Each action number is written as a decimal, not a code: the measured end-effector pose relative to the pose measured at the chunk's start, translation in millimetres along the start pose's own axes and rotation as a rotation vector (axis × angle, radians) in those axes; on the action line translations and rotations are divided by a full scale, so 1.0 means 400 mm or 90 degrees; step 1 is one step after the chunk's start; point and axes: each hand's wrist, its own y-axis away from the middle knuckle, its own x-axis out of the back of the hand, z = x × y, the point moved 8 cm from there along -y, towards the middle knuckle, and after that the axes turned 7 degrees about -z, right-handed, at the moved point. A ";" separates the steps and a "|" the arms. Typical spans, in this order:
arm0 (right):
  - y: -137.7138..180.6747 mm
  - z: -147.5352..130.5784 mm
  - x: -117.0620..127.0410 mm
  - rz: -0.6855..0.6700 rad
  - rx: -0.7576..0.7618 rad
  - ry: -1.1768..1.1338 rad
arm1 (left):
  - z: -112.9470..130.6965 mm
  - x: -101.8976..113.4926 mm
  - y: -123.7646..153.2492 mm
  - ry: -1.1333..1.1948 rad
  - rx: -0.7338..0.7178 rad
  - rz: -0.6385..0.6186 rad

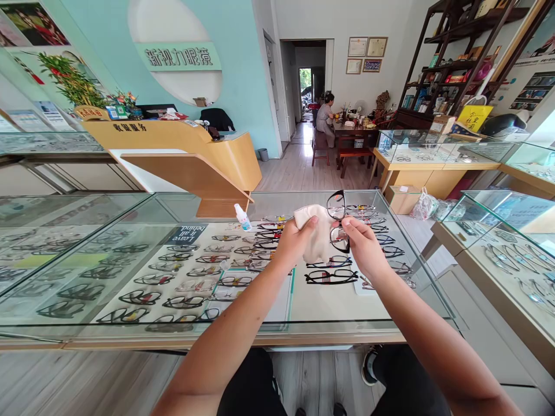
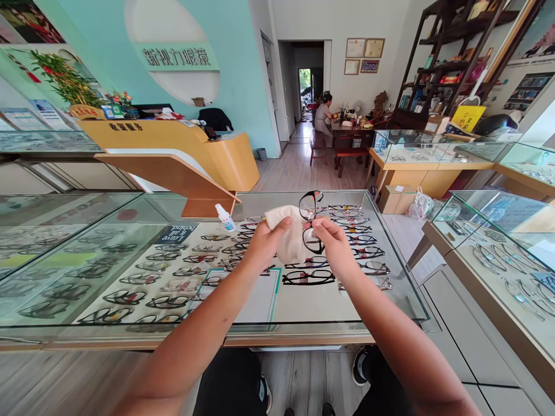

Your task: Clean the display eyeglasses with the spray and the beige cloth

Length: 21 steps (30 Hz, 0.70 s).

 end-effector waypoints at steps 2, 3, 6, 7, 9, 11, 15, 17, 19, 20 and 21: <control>-0.002 0.002 -0.006 0.004 -0.027 -0.053 | 0.010 -0.016 0.004 -0.047 -0.009 -0.047; -0.002 0.002 -0.009 0.009 -0.040 -0.071 | 0.014 -0.025 0.006 -0.058 -0.010 -0.069; -0.002 -0.007 -0.011 0.026 -0.045 -0.094 | 0.020 -0.038 0.013 -0.069 -0.006 -0.096; -0.002 -0.012 -0.009 0.032 -0.038 -0.095 | 0.021 -0.040 0.014 -0.069 -0.004 -0.098; -0.001 -0.021 -0.007 0.038 -0.023 -0.090 | 0.025 -0.041 0.015 -0.072 -0.006 -0.100; -0.001 -0.024 -0.004 0.040 -0.018 -0.082 | 0.028 -0.042 0.015 -0.069 -0.010 -0.108; -0.001 -0.022 0.010 0.059 -0.017 -0.097 | 0.030 -0.049 0.016 -0.059 -0.015 -0.137; -0.002 -0.024 0.017 0.072 -0.008 -0.099 | 0.031 -0.046 0.017 -0.064 -0.015 -0.133; -0.002 -0.028 0.022 0.082 0.007 -0.089 | 0.031 -0.041 0.017 -0.079 -0.011 -0.117; -0.002 -0.031 0.022 0.084 0.012 -0.083 | 0.032 -0.038 0.018 -0.087 -0.009 -0.109; -0.002 -0.032 0.022 0.085 0.016 -0.079 | 0.034 -0.035 0.018 -0.094 -0.007 -0.101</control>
